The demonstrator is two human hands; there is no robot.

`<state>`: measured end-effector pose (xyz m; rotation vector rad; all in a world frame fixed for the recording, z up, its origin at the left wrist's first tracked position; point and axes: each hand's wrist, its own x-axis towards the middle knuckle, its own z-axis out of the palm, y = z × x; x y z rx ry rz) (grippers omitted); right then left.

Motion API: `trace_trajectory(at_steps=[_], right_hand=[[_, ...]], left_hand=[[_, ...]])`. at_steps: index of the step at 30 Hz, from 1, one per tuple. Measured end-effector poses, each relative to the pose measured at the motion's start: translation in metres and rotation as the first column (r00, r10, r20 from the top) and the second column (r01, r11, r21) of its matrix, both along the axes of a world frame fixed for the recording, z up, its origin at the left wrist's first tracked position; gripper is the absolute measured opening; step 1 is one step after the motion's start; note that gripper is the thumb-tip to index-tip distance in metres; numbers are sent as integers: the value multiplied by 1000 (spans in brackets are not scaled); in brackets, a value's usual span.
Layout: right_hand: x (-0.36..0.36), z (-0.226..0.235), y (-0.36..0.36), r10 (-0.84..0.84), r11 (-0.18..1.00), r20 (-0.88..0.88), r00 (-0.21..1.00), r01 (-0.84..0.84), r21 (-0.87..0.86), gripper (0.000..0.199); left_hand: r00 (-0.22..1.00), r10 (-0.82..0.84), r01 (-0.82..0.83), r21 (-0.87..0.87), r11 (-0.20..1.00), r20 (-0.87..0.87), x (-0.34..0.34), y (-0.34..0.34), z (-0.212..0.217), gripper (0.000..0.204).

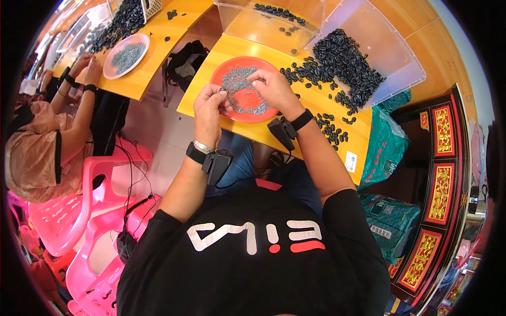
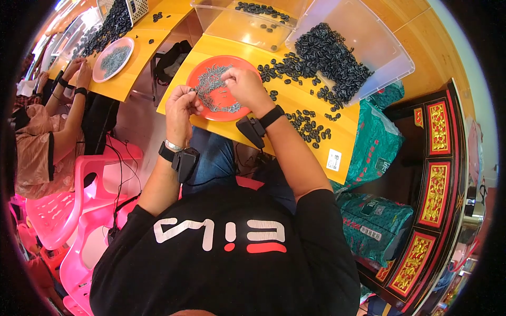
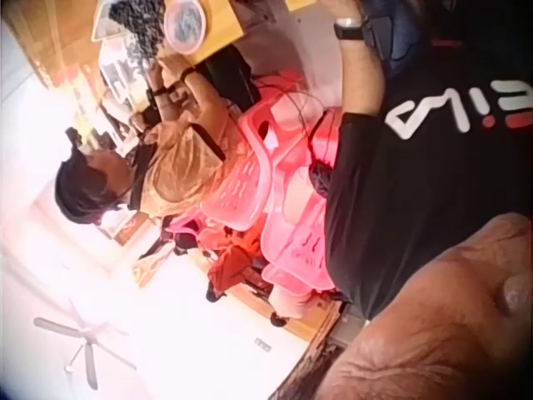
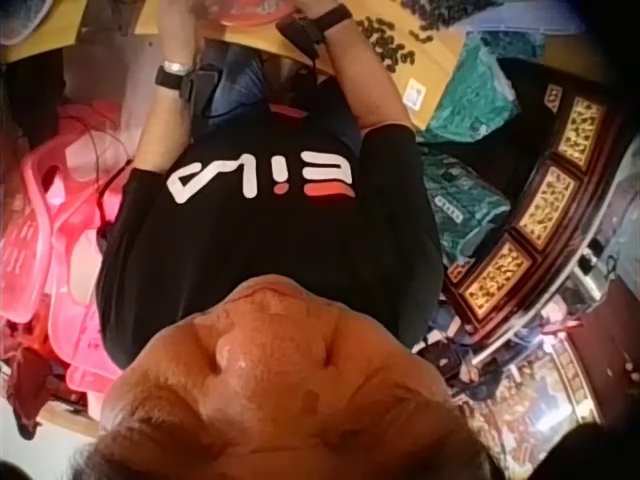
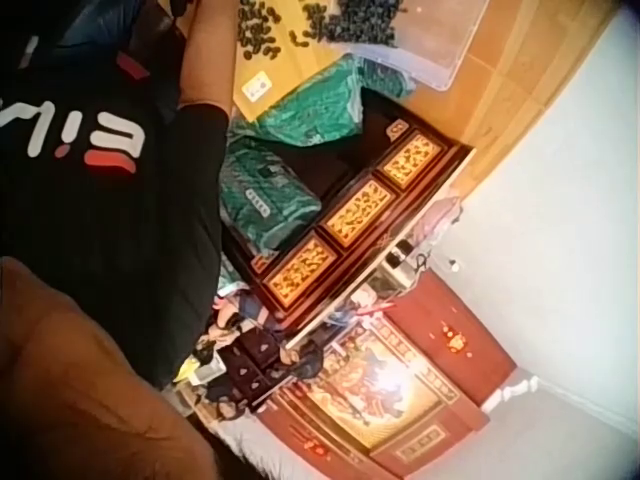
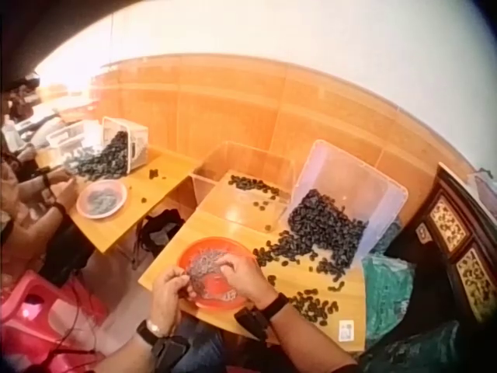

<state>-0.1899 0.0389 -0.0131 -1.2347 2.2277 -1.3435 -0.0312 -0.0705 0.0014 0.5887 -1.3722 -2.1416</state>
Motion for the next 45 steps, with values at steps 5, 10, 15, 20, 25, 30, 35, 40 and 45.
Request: trace_trajectory(at_steps=[5,10,15,20,25,30,35,40,45], right_hand=[[-1,5,7,-1,1000,316,949,-1,7,12],[2,11,12,-21,999,393,919,35,-29,13],[0,12,19,-48,997,207,977,59,-50,13],[30,33,27,0,966,624,782,162,-203,15],[64,30,31,152,928,670,727,128,-349,9],[70,25,33,131,922,650,748,149,-357,8],[68,23,36,125,927,637,761,138,-347,9],[60,20,41,136,934,629,765,113,-340,9],[53,22,48,134,962,567,813,31,-272,10]], left_hand=[[1000,-4,4,-4,1000,11,0,0,0,6],[999,-17,17,7,1000,28,-1,1,-1,5],[998,-55,54,60,997,7,-2,8,-1,3],[987,-152,159,231,960,-48,-2,19,1,3],[953,-248,296,352,888,-176,-1,24,-4,4],[956,-247,287,342,895,-156,-2,33,-2,6],[944,-309,328,261,908,-114,-1,34,-1,8],[949,-313,313,14,950,25,-3,33,2,10],[920,-387,389,-9,921,63,-1,29,-1,11]])
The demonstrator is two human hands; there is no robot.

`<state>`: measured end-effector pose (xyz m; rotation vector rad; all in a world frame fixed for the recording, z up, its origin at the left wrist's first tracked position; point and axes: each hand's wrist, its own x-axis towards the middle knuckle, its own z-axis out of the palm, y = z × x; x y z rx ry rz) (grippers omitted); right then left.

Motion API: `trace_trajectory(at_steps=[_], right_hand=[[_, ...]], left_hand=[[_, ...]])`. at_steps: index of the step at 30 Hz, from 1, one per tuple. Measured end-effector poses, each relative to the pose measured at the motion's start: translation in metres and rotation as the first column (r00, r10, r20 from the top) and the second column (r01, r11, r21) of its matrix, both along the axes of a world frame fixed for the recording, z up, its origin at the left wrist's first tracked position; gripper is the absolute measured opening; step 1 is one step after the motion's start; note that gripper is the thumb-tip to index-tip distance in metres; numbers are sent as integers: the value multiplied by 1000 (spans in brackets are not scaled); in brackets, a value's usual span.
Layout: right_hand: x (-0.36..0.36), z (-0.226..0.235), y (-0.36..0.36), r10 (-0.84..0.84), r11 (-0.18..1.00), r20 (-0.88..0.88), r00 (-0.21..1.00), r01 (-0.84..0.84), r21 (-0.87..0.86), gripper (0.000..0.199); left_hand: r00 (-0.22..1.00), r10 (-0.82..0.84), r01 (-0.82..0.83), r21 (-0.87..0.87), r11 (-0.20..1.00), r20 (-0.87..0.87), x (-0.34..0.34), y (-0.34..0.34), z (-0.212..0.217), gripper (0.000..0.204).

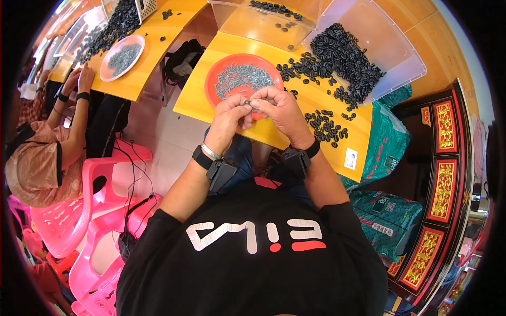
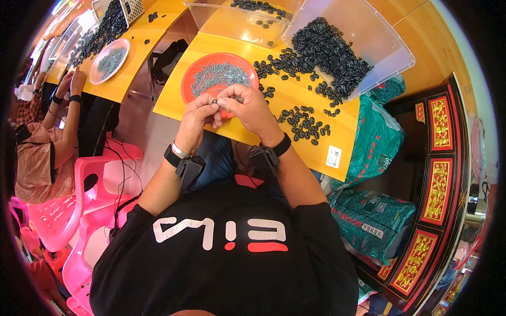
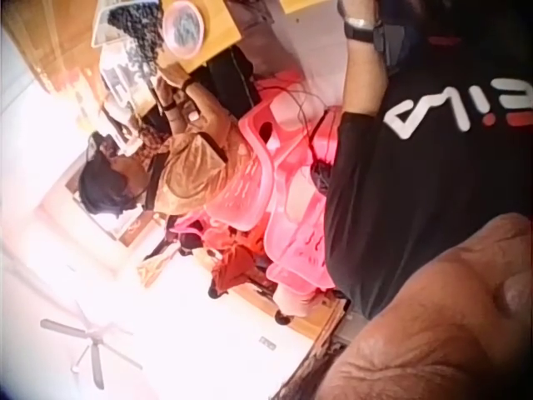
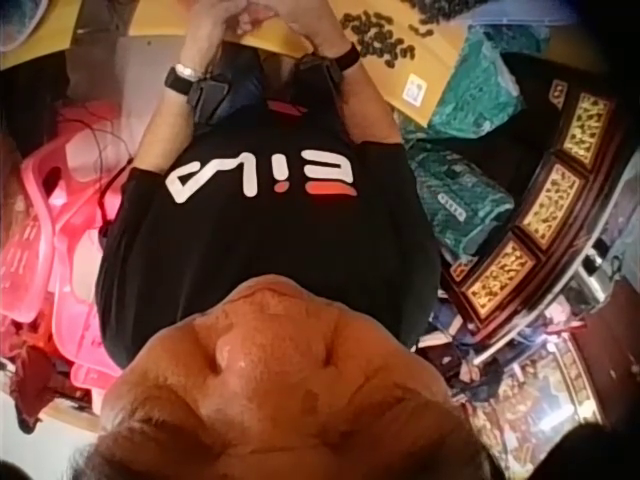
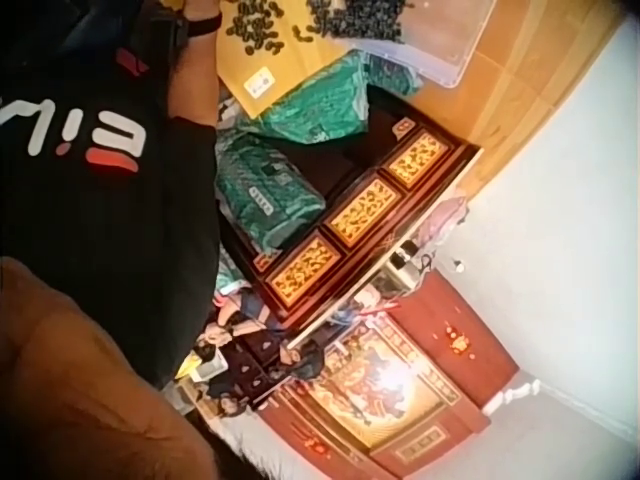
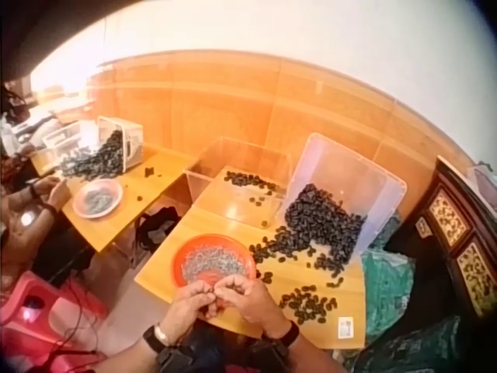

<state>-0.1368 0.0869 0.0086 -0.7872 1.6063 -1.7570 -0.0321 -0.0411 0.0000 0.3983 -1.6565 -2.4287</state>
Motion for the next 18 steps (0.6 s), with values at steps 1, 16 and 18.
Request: trace_trajectory(at_steps=[1,16,18], right_hand=[[-1,0,1,6,999,-33,999,-5,32,10],[-4,27,11,6,996,-59,998,-1,92,12],[-6,26,11,-1,994,-101,995,12,110,12]], left_hand=[[1000,-19,20,30,999,-6,0,0,-2,12],[998,39,-47,-199,979,-44,0,5,0,14],[997,61,-70,-215,974,-51,0,8,3,14]])
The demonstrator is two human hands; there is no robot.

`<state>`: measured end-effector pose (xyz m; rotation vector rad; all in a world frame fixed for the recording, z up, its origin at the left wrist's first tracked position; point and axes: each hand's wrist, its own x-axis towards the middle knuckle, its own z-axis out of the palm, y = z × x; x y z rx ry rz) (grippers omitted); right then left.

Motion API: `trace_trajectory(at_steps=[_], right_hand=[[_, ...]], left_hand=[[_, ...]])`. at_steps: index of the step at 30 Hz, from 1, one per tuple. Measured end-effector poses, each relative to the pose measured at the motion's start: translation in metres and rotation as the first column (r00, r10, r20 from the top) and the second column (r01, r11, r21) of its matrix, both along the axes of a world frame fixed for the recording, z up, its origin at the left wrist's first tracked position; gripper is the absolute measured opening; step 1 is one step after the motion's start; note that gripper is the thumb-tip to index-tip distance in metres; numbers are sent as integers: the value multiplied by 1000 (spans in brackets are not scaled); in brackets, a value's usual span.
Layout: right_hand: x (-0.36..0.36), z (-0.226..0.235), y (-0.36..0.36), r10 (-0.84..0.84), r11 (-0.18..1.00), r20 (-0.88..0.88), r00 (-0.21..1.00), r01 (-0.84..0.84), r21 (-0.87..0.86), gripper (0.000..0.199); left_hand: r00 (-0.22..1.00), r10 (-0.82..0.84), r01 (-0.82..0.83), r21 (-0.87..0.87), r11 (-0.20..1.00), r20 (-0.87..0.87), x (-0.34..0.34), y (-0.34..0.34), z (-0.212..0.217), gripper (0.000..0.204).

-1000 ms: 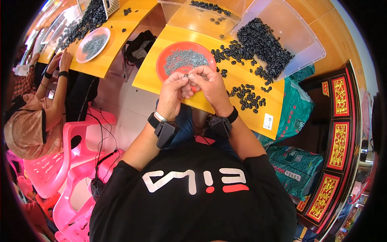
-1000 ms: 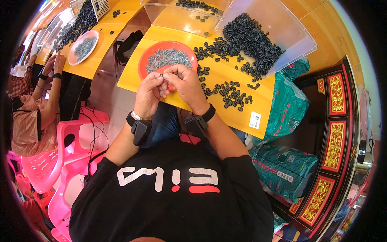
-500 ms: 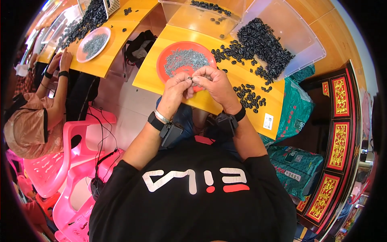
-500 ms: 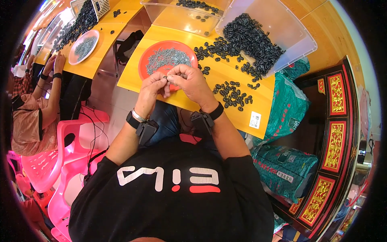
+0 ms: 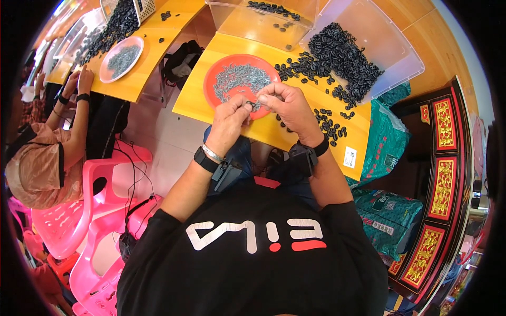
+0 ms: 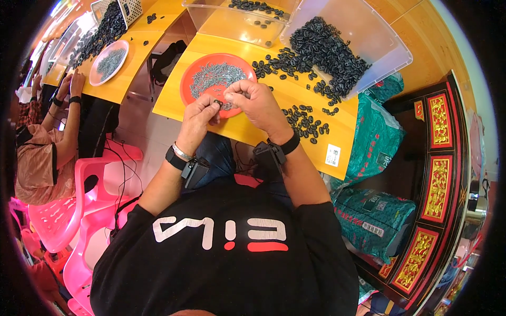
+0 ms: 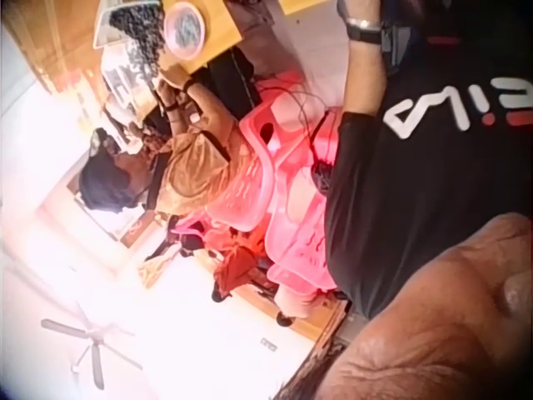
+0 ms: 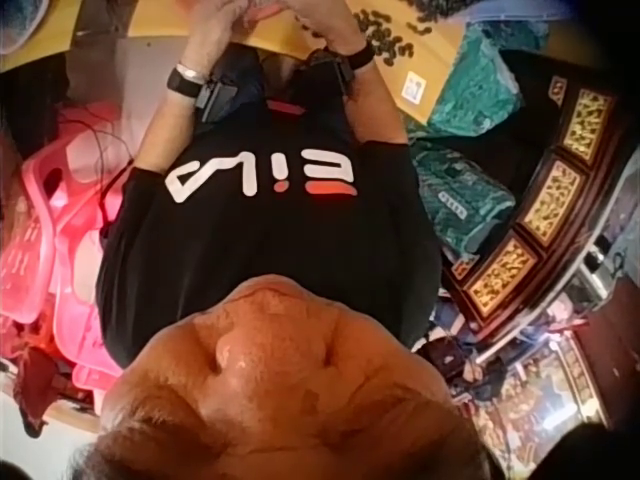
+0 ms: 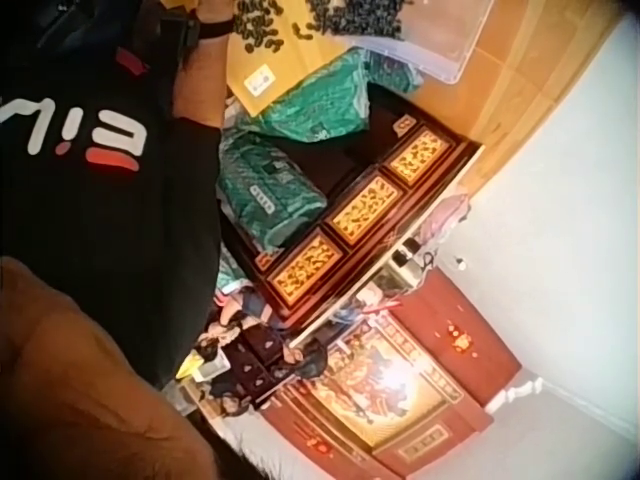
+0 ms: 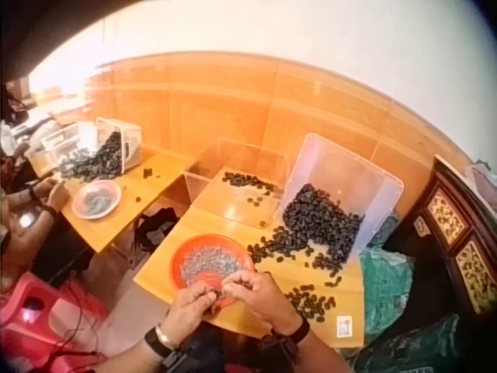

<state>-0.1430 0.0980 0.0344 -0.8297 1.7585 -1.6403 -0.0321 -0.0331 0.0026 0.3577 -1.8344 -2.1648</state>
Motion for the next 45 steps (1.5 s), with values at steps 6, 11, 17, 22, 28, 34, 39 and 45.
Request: trace_trajectory(at_steps=[6,11,17,22,28,34,39,45], right_hand=[[1,0,-4,-14,999,-80,997,16,31,12],[3,3,-6,-5,998,-80,997,10,58,11],[3,-3,-6,16,999,-92,996,-12,39,10],[2,-4,-5,-3,998,-120,993,12,69,10],[3,-6,-6,13,997,-150,989,-2,76,9],[4,-4,-5,1,996,-168,986,15,93,9],[5,-4,-6,1,996,-172,985,15,93,10],[6,-8,-6,-16,995,-253,967,41,95,13]], left_hand=[[998,50,-59,-253,966,-42,-1,-1,-7,11],[993,92,-115,-407,906,-75,-1,1,-7,10],[993,99,-118,-456,882,-65,0,2,-5,10],[986,102,-154,-494,856,-132,-1,3,-4,16],[985,106,-161,-507,847,-134,-1,2,-7,15],[990,108,-137,-509,850,-87,0,3,-1,9],[988,99,-147,-507,849,-119,0,3,-2,13],[990,95,-134,-522,842,-102,-1,3,-5,10]])
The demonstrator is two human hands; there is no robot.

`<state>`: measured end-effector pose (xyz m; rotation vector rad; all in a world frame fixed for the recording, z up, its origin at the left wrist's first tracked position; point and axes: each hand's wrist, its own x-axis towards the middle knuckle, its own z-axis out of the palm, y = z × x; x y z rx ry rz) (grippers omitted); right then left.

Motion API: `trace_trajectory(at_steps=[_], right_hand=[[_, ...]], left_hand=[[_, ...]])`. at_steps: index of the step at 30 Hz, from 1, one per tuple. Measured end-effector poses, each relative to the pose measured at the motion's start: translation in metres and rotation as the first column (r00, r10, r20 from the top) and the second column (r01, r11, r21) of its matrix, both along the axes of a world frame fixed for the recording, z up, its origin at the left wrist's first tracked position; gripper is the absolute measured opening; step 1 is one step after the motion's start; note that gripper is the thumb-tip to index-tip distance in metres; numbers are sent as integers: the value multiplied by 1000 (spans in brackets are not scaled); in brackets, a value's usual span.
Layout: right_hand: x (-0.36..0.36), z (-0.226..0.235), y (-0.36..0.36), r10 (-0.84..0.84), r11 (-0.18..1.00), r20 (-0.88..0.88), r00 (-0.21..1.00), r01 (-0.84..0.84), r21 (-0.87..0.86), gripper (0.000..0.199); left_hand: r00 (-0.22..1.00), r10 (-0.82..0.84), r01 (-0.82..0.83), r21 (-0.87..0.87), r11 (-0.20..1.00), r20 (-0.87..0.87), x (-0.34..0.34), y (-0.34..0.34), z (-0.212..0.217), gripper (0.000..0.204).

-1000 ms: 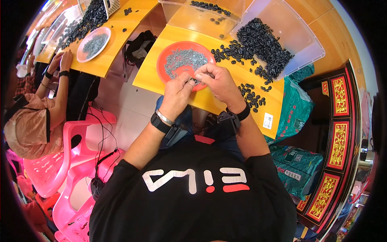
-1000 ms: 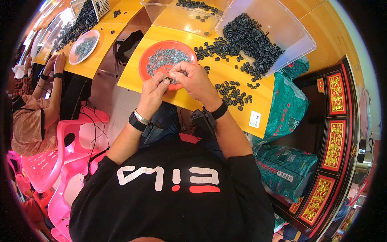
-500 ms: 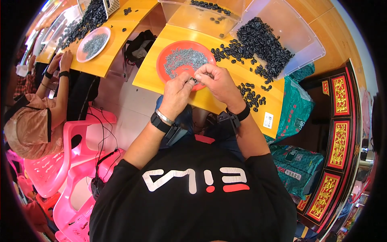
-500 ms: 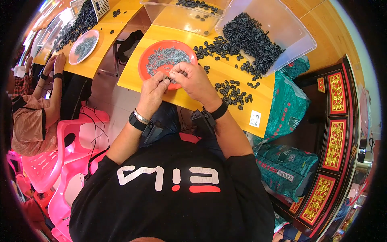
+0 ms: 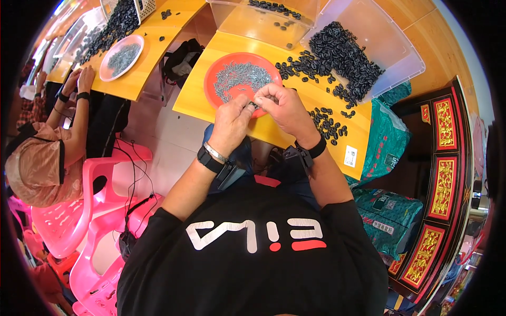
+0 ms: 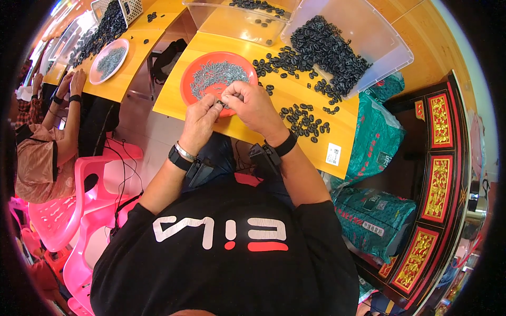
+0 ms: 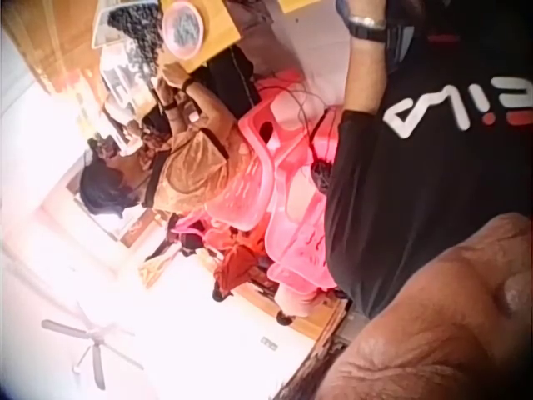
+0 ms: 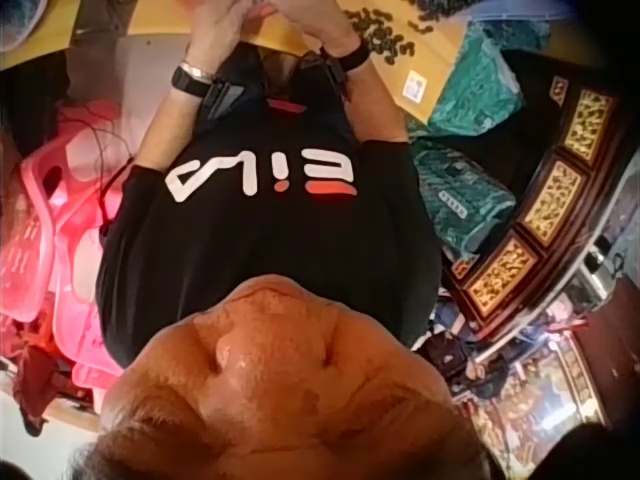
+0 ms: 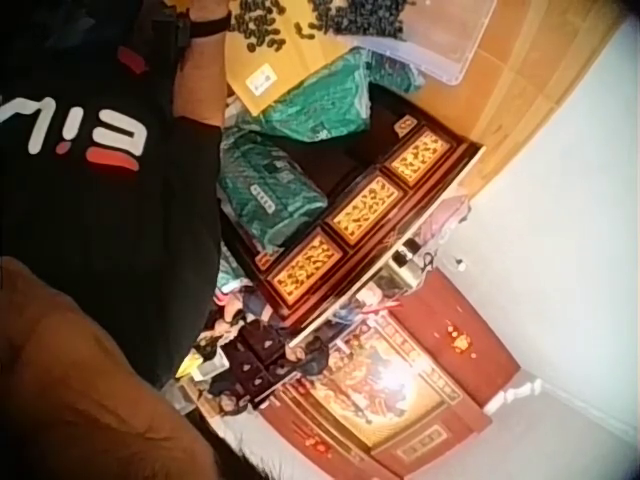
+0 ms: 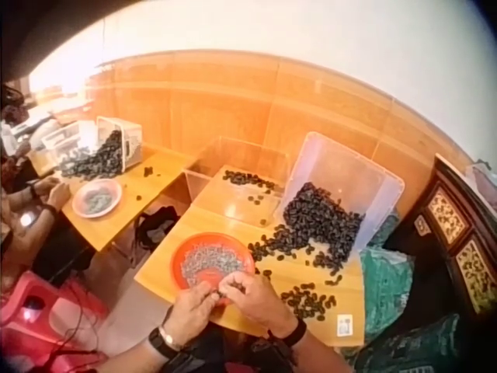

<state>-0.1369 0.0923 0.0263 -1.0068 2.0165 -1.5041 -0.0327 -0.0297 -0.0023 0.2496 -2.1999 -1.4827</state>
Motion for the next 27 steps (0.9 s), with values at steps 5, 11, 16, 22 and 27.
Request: trace_trajectory(at_steps=[5,11,16,22,27], right_hand=[[7,0,-1,-37,999,-21,999,37,31,10],[13,-3,-2,-66,998,-40,997,66,-5,10],[17,-11,-3,-93,986,152,984,112,-120,11],[23,-16,-7,-129,959,187,974,170,-227,14],[19,-8,-2,-101,970,226,969,147,-194,14]], left_hand=[[1000,24,-25,42,999,19,0,4,1,10],[1000,16,-16,150,989,4,0,5,-7,11],[999,39,-35,152,988,-25,1,8,-2,10],[998,38,-32,149,988,-40,1,7,0,9],[999,35,-32,125,992,-23,-2,3,-7,10]])
